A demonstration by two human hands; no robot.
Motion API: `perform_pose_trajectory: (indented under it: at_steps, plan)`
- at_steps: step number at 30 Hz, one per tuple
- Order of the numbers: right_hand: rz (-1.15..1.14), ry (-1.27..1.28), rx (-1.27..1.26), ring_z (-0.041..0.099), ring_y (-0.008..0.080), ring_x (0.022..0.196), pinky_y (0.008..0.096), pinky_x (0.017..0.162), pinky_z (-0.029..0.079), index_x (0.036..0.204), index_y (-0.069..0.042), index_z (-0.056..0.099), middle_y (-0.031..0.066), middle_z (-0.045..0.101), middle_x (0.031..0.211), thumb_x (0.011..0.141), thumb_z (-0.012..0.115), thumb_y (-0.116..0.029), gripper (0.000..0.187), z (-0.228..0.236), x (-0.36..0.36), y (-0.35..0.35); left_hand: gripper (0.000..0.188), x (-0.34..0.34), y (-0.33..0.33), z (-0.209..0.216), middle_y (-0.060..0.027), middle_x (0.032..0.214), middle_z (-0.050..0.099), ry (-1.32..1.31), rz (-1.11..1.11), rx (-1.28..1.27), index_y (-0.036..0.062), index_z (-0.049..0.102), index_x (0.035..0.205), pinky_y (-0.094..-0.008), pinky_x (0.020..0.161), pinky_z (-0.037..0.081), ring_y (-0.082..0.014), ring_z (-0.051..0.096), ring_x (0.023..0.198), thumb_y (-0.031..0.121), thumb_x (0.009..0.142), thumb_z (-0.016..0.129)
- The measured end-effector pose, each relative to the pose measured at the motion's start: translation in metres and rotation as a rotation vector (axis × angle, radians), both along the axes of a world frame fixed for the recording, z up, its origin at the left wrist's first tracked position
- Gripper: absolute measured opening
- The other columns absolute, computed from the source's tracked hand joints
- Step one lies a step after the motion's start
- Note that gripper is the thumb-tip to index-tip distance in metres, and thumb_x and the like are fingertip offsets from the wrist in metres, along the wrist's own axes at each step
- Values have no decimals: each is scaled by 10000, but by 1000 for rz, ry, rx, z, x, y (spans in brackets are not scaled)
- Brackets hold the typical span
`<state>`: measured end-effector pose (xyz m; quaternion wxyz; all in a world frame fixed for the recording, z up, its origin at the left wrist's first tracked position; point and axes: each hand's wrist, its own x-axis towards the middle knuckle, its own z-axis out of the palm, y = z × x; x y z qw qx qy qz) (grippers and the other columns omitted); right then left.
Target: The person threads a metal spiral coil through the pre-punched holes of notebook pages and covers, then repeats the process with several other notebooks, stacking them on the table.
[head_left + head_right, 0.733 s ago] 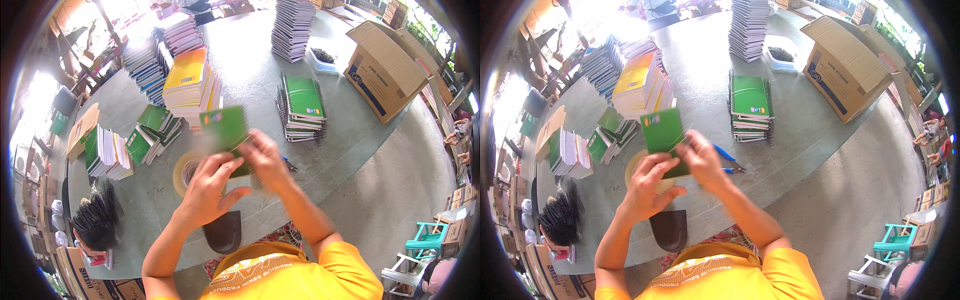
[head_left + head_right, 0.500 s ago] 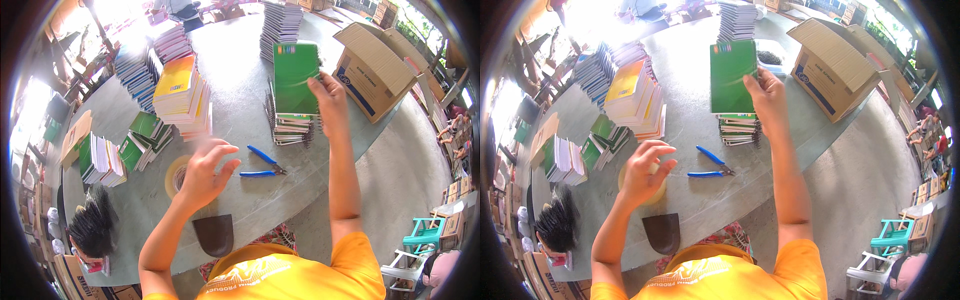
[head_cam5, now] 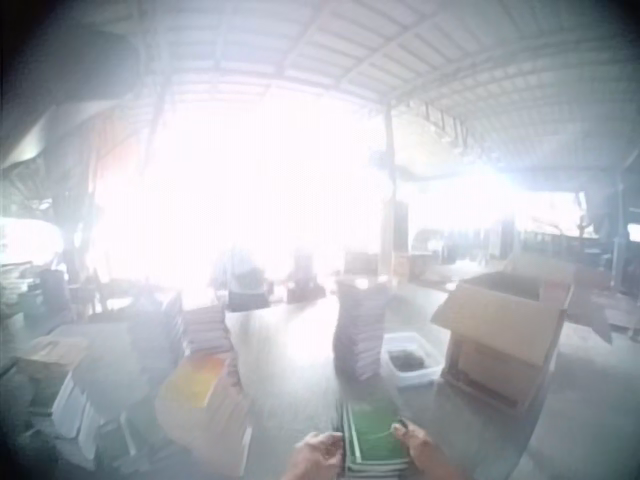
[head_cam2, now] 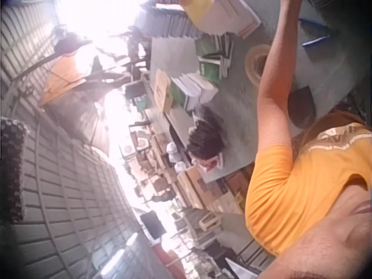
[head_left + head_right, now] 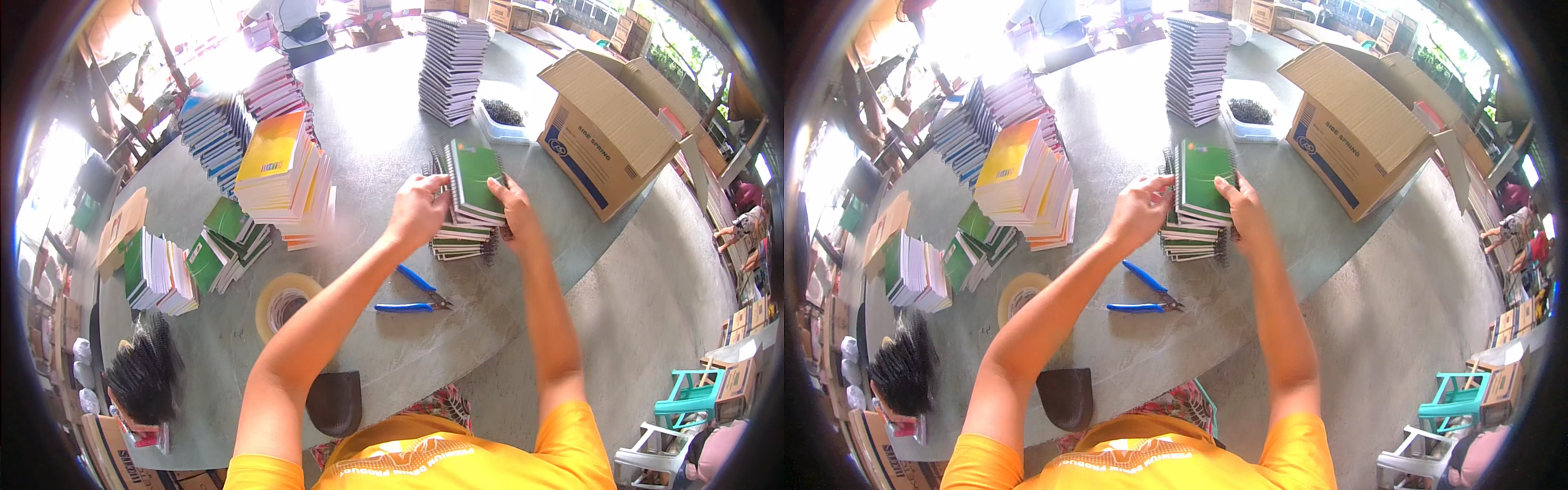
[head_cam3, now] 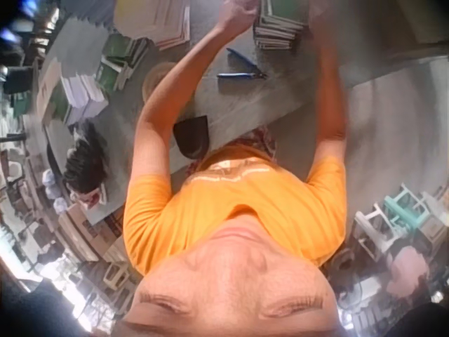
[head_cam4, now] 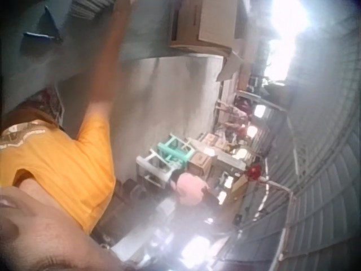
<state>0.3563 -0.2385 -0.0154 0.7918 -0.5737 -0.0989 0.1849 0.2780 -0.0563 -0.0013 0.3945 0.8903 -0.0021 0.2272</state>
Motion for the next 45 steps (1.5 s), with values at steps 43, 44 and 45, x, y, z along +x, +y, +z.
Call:
perform_pose_trajectory:
  at_steps: [43,44,45]
  plan:
    - [-409,-1072,-392,431,183,1241,337,1033,327,1239,-31,528,76,493,1327,927,487,-143,335,82,-112,10,414,-274,282,-63,-125,1020,607,85,632,790,12,568,1104,-404,913,437,-331,549,992,-7,699,652]
    - [-336,-1070,-408,454,196,1219,343,1015,350,1180,-43,567,86,513,1302,917,495,-134,287,79,-122,32,387,-273,287,-66,-126,1014,610,112,605,747,8,574,1092,-401,912,438,-324,551,991,-5,711,638]
    - [-267,-1070,-430,478,209,1196,349,997,373,1121,-55,605,95,533,1277,908,504,-125,246,76,-134,56,360,-270,291,-68,-126,1007,612,135,573,701,5,579,1081,-398,911,439,-316,554,990,-3,723,625]
